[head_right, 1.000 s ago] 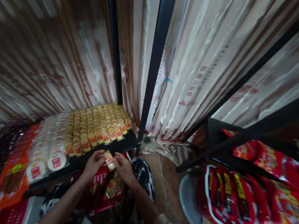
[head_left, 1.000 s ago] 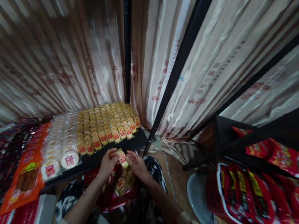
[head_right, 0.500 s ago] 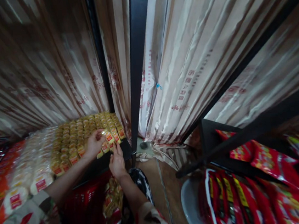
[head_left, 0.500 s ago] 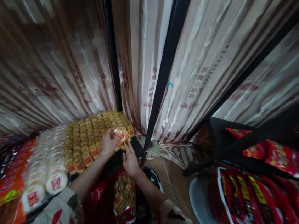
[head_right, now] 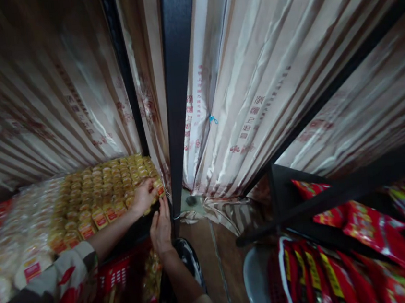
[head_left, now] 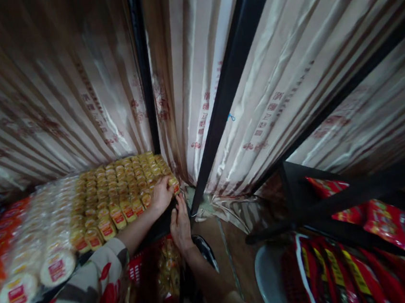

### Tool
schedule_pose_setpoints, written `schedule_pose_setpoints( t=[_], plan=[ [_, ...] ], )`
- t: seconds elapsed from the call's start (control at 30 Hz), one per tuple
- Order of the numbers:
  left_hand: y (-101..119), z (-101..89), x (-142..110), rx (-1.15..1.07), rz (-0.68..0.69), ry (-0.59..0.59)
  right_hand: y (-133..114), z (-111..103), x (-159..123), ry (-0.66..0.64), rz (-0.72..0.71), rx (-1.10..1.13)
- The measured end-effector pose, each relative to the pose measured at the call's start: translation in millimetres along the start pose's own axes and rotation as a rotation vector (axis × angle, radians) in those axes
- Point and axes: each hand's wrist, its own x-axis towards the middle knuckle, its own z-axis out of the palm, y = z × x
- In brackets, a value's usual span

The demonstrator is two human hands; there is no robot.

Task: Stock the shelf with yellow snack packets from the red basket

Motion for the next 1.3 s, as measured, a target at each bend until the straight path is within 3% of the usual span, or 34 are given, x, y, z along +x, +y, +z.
schedule_pose_setpoints(
  t=[0.17,0.4,0.83,1.07,1.3],
  plan=[
    [11,-2.5,-3,0.252,0.059,-0.026,9,3,10,-0.007,-0.015,-0.058],
    [9,5.9,2,0.038,0.004,0.003,19,8,16,-0.018,-0.088,-0.091],
    [5,9.0,-7,0.101,0.040,0.046,29,13,23,-0.062,-0.143,-0.141],
    [-5,16.6,-27,0.125,0.185,-0.074,27,14,23,-0.040,-0.137,-0.197],
    [2,9.8,-42,0.119,0.130,-0.115,31,16,26,-0.066,-0.137,-0.231]
  ],
)
